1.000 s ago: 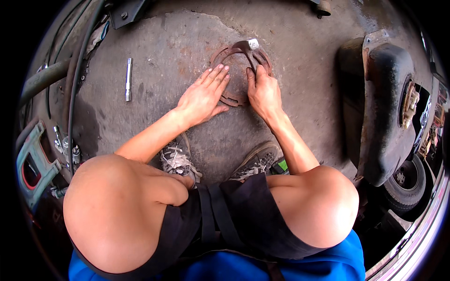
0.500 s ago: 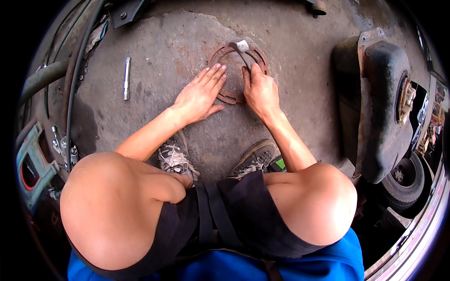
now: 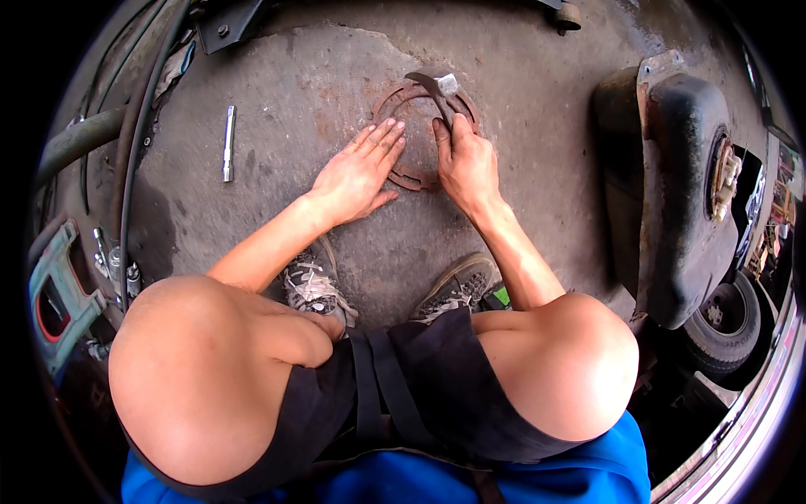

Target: The person taps a metal locking ring on a fuel tank using a hammer and a metal tool while kneeling on the ground.

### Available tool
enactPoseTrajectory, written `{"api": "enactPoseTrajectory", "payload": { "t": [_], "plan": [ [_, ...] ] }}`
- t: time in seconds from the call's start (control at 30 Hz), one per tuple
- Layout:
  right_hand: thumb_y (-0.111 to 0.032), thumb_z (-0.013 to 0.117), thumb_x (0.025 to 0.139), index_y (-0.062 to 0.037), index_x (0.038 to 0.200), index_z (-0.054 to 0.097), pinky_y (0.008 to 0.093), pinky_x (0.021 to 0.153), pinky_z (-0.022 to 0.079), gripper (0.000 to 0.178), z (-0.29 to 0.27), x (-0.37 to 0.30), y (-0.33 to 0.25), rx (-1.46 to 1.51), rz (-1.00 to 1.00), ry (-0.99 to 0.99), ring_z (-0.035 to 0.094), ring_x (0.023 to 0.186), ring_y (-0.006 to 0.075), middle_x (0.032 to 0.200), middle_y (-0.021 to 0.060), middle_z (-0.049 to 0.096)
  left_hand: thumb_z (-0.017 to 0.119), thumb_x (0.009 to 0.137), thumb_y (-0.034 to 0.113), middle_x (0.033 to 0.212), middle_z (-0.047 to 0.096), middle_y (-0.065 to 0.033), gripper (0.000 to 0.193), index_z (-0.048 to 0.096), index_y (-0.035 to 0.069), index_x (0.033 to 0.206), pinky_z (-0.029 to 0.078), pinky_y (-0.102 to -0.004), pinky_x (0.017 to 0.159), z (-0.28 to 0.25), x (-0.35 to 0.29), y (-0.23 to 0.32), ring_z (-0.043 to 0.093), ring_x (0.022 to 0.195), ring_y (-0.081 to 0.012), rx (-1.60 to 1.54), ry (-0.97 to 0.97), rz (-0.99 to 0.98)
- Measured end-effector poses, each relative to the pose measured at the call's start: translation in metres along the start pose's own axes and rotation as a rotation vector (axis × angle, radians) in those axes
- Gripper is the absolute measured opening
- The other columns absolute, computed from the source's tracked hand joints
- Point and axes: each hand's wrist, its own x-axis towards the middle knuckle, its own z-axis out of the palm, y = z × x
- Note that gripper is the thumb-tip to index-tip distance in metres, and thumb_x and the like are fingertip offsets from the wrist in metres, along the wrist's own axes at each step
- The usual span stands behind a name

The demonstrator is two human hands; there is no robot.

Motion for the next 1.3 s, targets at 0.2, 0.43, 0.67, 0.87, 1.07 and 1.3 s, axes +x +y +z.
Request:
{"api": "enactPoseTrajectory", "payload": {
  "t": [0.2,0.43,0.67,0.87,1.07,1.3],
  "plan": [
    [-0.027,0.05,0.102,-0.0002,0.094,0.053,0.0567,0.068,0.052,0.028,0.001,-0.001,-0.004,-0.047,-0.004,-0.014,0.066,0.077,0.0491,0.075,0.0279,0.066,0.069,0.088,0.037,0.161,0.026,-0.0189,0.081,0.035,-0.006,0.148,0.019,-0.043,0.125,0.001,-0.002,-0.002,0.021,0.151,-0.0307,-0.036,0.0,0.007],
    [-0.028,0.052,0.102,-0.0017,0.092,0.052,0.0565,0.067,0.051,0.028,0.007,0.003,0.001,-0.111,-0.044,-0.03,0.065,0.076,0.049,0.074,0.0265,0.066,0.069,0.088,0.035,0.161,0.027,-0.0188,0.08,0.035,-0.005,0.148,0.02,-0.0431,0.125,0.0,-0.001,-0.005,0.021,0.151,-0.0308,-0.029,0.009,0.005],
    [-0.031,0.052,0.102,-0.0013,0.092,0.054,0.0558,0.067,0.051,0.031,0.01,-0.009,0.015,-0.113,-0.014,-0.042,0.065,0.076,0.0501,0.077,0.0274,0.065,0.068,0.089,0.034,0.161,0.027,-0.0179,0.078,0.035,-0.004,0.149,0.02,-0.042,0.125,0.003,0.0,0.001,0.021,0.151,-0.0297,-0.038,0.013,-0.005],
    [-0.033,0.052,0.103,0.0015,0.098,0.059,0.0541,0.073,0.05,0.036,-0.008,-0.028,0.047,0.023,0.259,0.132,0.066,0.083,0.0502,0.079,0.0303,0.065,0.07,0.086,0.03,0.158,0.034,-0.0153,0.07,0.045,-0.002,0.143,0.024,-0.0433,0.123,0.01,-0.004,0.001,0.028,0.149,-0.0297,-0.044,0.079,-0.023],
    [-0.032,0.056,0.102,0.0041,0.09,0.059,0.0443,0.063,0.047,0.038,-0.006,-0.06,0.089,0.254,0.432,0.373,0.058,0.061,0.033,0.067,0.0236,0.06,0.072,0.082,0.022,0.136,0.058,-0.0153,0.048,0.062,-0.001,0.123,0.04,-0.046,0.112,0.005,0.0,-0.002,0.048,0.136,-0.0317,-0.003,0.276,0.083],
    [-0.032,0.059,0.101,0.005,0.093,0.06,0.0408,0.062,0.046,0.038,0.002,-0.066,0.082,0.408,0.407,0.431,0.051,0.059,0.0235,0.065,0.0204,0.058,0.061,0.1,0.017,0.094,0.072,-0.0145,0.026,0.064,-0.001,0.117,0.058,-0.0324,0.071,-0.076,-0.004,-0.011,0.072,0.08,-0.0246,-0.597,0.694,-0.238]
  ]
}}
